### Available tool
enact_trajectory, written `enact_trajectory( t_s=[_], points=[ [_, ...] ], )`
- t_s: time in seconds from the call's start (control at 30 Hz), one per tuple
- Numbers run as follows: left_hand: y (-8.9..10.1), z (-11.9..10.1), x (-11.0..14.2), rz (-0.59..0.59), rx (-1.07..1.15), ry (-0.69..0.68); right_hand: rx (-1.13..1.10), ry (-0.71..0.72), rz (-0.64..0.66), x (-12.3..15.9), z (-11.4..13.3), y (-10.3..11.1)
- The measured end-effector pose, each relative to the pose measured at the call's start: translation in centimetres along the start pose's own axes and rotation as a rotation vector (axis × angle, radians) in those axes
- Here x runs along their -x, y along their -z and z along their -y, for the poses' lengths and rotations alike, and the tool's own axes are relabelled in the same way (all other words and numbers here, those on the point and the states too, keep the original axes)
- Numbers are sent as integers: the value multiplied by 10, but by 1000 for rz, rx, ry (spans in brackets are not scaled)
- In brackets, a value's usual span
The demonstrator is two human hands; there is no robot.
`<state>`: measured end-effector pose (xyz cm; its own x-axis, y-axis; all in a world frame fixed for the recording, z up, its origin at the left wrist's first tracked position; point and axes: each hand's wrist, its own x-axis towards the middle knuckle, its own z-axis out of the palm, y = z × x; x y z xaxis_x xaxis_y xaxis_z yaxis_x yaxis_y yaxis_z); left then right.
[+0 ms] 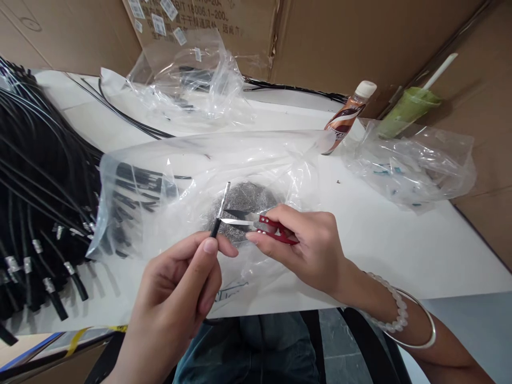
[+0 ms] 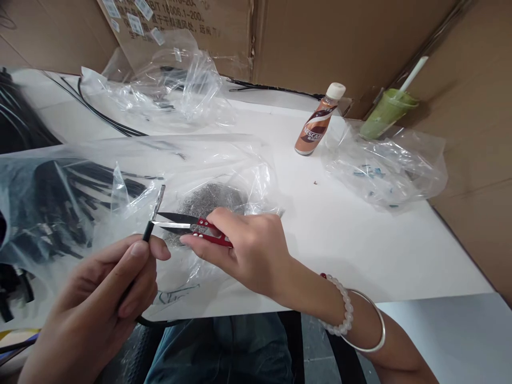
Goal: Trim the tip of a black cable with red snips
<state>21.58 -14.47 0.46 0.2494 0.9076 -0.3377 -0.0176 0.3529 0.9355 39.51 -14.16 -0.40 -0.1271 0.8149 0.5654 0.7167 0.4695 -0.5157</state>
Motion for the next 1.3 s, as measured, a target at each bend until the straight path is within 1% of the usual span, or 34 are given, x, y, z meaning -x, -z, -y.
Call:
enact_trajectory(
  t_s=[0.27, 0.47, 0.57, 0.67, 0.87, 1.1, 1.3],
  points=[
    [1, 1, -1, -2, 18, -16, -37, -34, -15, 1, 7, -7],
    [0, 2, 3, -48, 43, 4, -90, -75, -36, 5, 10, -13],
    [-2, 1, 3, -50, 67, 24, -90, -97, -77, 5, 8, -13],
    [-4, -2, 2, -39, 104, 15, -109, -108, -123, 5, 7, -12],
    [-3, -4, -1, 24, 208, 12, -81, -16, -36, 4, 3, -12],
    [-3, -4, -3, 71, 248, 28, -61, -62, 3, 3, 2, -15],
    [-2, -3, -4, 105, 308, 54, -31, -17, -7, 4, 2, -16]
  ],
)
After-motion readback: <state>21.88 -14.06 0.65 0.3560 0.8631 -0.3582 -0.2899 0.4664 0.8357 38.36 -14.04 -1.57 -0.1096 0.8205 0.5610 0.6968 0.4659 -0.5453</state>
